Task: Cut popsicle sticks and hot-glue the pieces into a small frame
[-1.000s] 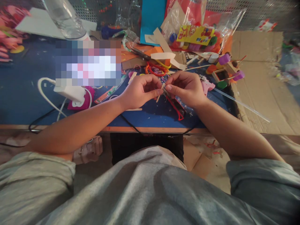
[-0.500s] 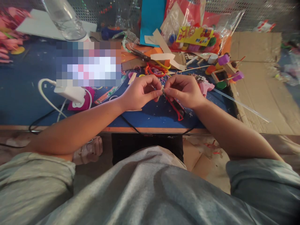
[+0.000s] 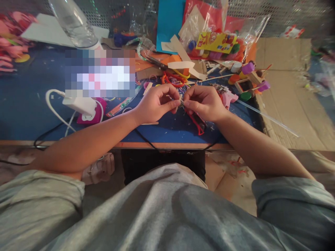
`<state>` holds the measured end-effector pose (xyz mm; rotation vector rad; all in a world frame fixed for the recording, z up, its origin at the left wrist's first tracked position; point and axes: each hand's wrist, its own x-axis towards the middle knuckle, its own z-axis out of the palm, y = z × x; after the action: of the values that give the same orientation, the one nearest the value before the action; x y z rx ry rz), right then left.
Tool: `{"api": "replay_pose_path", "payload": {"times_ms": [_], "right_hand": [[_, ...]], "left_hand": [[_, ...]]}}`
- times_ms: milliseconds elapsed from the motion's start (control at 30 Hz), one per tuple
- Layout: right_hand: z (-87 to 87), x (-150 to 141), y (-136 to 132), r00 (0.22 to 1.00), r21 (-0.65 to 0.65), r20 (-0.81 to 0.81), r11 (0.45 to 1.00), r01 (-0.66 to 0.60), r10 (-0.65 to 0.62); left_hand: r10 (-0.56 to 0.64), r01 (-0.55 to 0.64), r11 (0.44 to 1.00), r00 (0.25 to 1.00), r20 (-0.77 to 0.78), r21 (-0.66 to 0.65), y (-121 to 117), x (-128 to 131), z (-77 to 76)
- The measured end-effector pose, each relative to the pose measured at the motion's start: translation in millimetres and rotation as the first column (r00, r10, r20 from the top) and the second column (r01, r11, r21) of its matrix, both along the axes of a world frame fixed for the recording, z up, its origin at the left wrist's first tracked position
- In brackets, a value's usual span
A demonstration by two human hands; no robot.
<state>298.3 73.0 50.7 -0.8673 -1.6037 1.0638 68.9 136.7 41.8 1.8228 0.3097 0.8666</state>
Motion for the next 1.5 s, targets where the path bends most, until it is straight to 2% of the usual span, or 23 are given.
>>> {"api": "replay_pose_path", "payload": {"times_ms": [767, 1500], "right_hand": [[1.7, 1.9, 0.7, 0.996, -0.029, 0.038, 0.997, -0.074, 0.075], [3.6, 1.5, -0.2, 0.993, -0.058, 0.058, 0.993, -0.1, 0.104]], "left_hand": [[0.014, -0.013, 1.0, 0.998, 0.064, -0.022, -0.3, 1.3, -0.2], [0.056, -0.054, 0.994, 0.998, 0.015, -0.093, 2.8, -0.3, 5.1]]}}
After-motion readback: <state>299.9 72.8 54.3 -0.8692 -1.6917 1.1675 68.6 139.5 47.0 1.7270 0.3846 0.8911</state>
